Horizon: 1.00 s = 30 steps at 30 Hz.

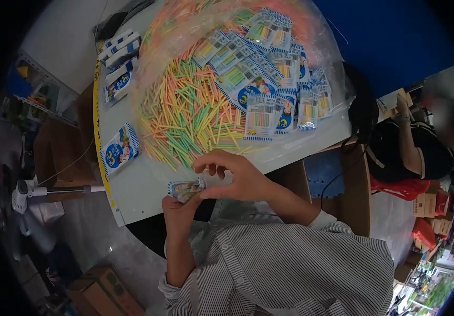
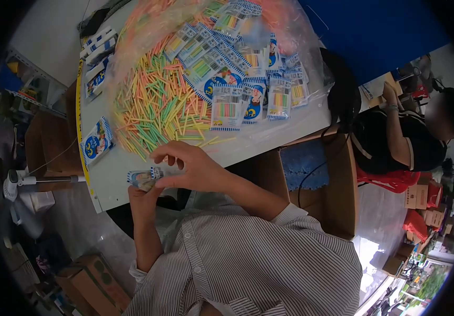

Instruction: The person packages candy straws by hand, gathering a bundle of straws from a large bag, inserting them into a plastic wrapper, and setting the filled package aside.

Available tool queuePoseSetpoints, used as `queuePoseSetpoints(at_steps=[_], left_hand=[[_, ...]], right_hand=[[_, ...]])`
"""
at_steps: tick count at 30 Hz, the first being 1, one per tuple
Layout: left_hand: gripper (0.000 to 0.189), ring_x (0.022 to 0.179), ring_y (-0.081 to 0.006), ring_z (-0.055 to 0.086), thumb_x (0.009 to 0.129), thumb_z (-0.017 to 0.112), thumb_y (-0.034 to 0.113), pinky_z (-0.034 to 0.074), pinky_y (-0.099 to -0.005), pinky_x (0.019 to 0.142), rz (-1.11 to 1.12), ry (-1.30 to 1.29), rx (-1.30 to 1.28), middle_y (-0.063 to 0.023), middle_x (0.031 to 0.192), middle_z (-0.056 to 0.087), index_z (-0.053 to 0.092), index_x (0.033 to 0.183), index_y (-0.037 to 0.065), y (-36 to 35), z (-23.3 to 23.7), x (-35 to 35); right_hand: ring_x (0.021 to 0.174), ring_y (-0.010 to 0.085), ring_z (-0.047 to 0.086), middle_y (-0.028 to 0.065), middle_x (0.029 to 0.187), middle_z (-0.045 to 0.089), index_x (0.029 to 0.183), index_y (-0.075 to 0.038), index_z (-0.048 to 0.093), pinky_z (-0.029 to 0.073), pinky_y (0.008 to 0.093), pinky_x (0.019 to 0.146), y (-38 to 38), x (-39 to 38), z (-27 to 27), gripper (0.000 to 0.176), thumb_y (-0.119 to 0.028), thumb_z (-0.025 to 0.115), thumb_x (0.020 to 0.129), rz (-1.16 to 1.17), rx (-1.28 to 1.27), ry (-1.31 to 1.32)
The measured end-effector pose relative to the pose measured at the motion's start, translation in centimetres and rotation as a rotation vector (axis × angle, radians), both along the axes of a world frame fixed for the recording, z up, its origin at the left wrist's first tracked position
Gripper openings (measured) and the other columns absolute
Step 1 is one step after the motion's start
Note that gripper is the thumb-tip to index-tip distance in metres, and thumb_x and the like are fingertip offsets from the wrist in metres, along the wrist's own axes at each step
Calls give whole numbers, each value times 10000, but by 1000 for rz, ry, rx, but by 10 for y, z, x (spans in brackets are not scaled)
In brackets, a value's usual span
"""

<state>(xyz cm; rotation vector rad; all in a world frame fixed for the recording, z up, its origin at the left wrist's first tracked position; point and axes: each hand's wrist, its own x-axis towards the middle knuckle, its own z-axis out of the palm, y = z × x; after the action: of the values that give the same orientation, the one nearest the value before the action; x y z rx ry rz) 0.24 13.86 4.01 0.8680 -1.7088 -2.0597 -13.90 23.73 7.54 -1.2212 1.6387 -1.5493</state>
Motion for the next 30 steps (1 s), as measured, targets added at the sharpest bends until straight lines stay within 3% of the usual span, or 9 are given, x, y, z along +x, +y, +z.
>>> queuePoseSetpoints(at_steps=[5,10,12,15,19,22,27,28,30], left_hand=[[142,666,-53,510,730,640,52,407,-188,575,-62,-44,-217,-15,765,586,588,840,-20,6,2,-11],[176,747,-66,513,765,592,34,409,-196,654,-157,161,66,-25,850,576,549,927,-19,12,-7,-20],[182,761,-76,519,768,583,26,414,-202,676,-177,135,79,-30,850,577,540,939,-18,14,-6,-23],[196,800,-97,531,775,560,9,418,-217,725,-119,107,63,-48,860,579,518,964,-16,17,5,-29],[194,850,-135,543,788,520,-5,419,-243,783,50,77,66,-82,887,577,487,979,-13,3,3,-24],[164,835,-135,544,800,507,8,416,-246,791,55,39,30,-84,884,575,489,961,-12,-2,2,-20],[157,825,-130,544,808,501,20,417,-245,785,54,54,37,-82,868,575,488,962,-10,2,-3,-22],[155,824,-127,543,811,498,22,417,-243,779,48,57,42,-79,861,576,488,962,-10,3,-2,-22],[157,820,-125,543,813,496,26,416,-238,772,77,46,55,-77,857,575,486,965,-15,3,-4,-21]], right_hand=[[617,44,421,-19,764,518,934,-60,553,351,185,530,15,-11,-27,326,-135,709,657,7,77,-85],[564,38,394,-14,727,490,893,-53,569,336,174,504,35,-18,-25,250,-115,687,681,-19,155,-320],[618,37,442,-4,760,520,888,-39,573,362,181,530,39,-16,-31,214,-90,664,702,11,130,-54],[702,57,498,10,826,561,921,-26,570,405,195,607,51,-23,-28,208,-83,632,731,-44,150,-133],[660,58,457,22,728,547,886,-17,576,390,215,584,90,-87,-19,143,-100,592,771,-431,96,-93],[644,65,455,25,719,554,854,-14,571,392,221,591,128,-141,-21,126,-100,597,765,-515,209,34],[613,136,475,60,714,531,817,-12,529,401,254,568,133,-163,-32,207,-148,649,715,-616,646,277],[613,136,475,60,714,531,817,-12,529,401,254,568,131,-161,-36,207,-148,649,715,-602,645,274],[603,101,452,53,696,524,926,-11,531,406,249,571,127,-153,-50,300,-121,678,689,-807,502,566]])
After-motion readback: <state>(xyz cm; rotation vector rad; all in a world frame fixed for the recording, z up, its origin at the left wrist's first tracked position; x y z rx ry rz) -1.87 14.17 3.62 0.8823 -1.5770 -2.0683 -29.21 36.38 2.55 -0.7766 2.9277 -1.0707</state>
